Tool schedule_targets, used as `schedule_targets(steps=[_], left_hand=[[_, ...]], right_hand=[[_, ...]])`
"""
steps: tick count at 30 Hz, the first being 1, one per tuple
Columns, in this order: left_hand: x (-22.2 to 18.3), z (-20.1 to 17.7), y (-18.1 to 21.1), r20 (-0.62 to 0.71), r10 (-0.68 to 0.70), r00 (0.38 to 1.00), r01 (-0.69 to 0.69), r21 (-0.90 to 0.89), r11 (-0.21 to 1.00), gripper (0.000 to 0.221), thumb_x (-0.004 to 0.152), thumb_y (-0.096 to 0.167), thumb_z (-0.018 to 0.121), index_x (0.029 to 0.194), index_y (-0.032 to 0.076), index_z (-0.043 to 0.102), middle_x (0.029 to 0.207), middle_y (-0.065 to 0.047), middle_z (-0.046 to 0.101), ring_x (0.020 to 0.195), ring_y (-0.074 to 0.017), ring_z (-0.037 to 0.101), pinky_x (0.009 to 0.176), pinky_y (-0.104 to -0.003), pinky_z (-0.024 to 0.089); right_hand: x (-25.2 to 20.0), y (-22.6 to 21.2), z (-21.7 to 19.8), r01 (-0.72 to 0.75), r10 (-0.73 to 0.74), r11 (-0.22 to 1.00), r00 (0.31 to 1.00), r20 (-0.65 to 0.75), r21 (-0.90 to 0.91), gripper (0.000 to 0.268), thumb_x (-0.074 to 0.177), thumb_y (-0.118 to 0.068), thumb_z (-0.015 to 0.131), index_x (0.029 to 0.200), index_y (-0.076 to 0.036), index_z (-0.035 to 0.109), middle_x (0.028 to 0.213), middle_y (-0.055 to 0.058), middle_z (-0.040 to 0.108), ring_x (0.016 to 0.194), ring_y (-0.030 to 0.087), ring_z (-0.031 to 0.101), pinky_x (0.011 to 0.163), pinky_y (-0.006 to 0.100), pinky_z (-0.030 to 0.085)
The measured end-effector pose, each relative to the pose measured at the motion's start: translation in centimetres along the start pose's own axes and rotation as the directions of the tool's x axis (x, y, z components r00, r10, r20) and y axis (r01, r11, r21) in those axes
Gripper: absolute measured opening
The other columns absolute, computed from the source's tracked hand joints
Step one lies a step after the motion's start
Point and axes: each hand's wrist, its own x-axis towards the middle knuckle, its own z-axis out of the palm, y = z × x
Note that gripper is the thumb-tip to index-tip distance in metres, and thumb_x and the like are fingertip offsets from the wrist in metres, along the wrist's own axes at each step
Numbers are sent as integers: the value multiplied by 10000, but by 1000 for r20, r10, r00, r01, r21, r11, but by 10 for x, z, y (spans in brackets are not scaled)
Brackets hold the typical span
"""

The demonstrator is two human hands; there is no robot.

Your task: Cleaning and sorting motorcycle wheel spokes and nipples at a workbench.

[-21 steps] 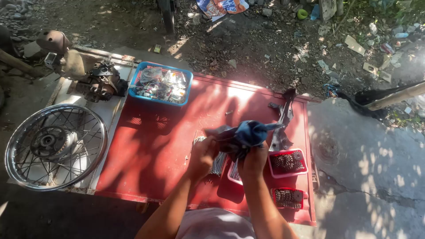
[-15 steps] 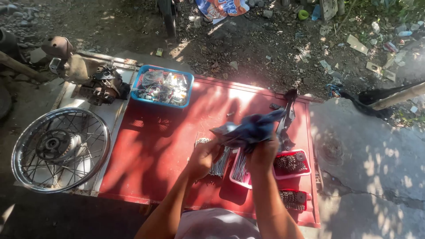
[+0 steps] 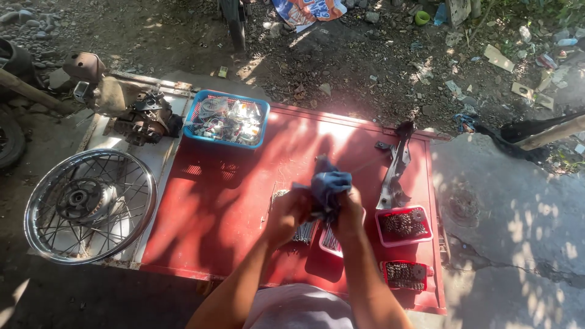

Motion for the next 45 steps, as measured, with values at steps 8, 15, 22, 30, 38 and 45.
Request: schedule_targets(steps=[8, 15, 22, 30, 38, 45], left_hand=[[-12, -1, -11, 95, -125, 988, 127, -14, 992, 390, 1078, 96, 446, 735, 74, 632, 498, -46, 514, 498, -185, 490, 579, -303, 416], [16, 4, 61, 60, -166, 984, 152, 194, 969, 194, 936, 16, 504, 811, 20, 653, 618, -219, 638, 672, -433, 641, 725, -495, 479], [13, 3, 68, 108, -144, 984, 104, 307, 946, 172, 949, 198, 586, 856, 72, 658, 738, -218, 687, 771, -438, 686, 728, -523, 494], [5, -19, 48, 166, 170, 971, -238, 642, 729, 227, 912, 33, 597, 1006, 151, 766, 803, -84, 752, 829, -312, 757, 753, -407, 604], [36, -33, 56, 9, 220, 976, -145, 777, 613, 133, 908, 73, 648, 971, 188, 674, 741, -44, 699, 740, -279, 722, 670, -408, 580], [26, -1, 36, 226, -82, 971, -79, 623, 779, 51, 889, 149, 605, 921, 157, 643, 765, -161, 707, 801, -447, 714, 732, -555, 552]], right_hand=[[-1, -64, 32, 52, -54, 999, 967, -249, -13, 251, 1007, -205, 569, 822, -52, 641, 678, 75, 525, 517, 190, 497, 497, 283, 464], [-42, -42, 69, 163, -172, 984, 975, -144, -70, 419, 1003, -272, 551, 633, -76, 553, 635, 47, 479, 615, 172, 486, 641, 257, 388], [-44, -38, 35, 24, -25, 998, 1000, 15, 59, 166, 931, -24, 589, 982, 57, 725, 891, 80, 699, 709, 117, 568, 655, 226, 452], [-7, -77, 29, -83, -21, 972, 902, -431, -222, 293, 1004, -212, 512, 926, -81, 762, 819, 113, 704, 779, 233, 683, 654, 296, 522], [-28, -53, 70, -14, 27, 999, 863, -505, 29, 194, 934, -157, 573, 874, -24, 701, 764, 121, 648, 671, 253, 640, 561, 310, 500], [-47, -30, 61, 27, -25, 1000, 924, -382, 1, 159, 882, -73, 564, 738, -35, 621, 621, 101, 552, 555, 252, 582, 594, 336, 531]])
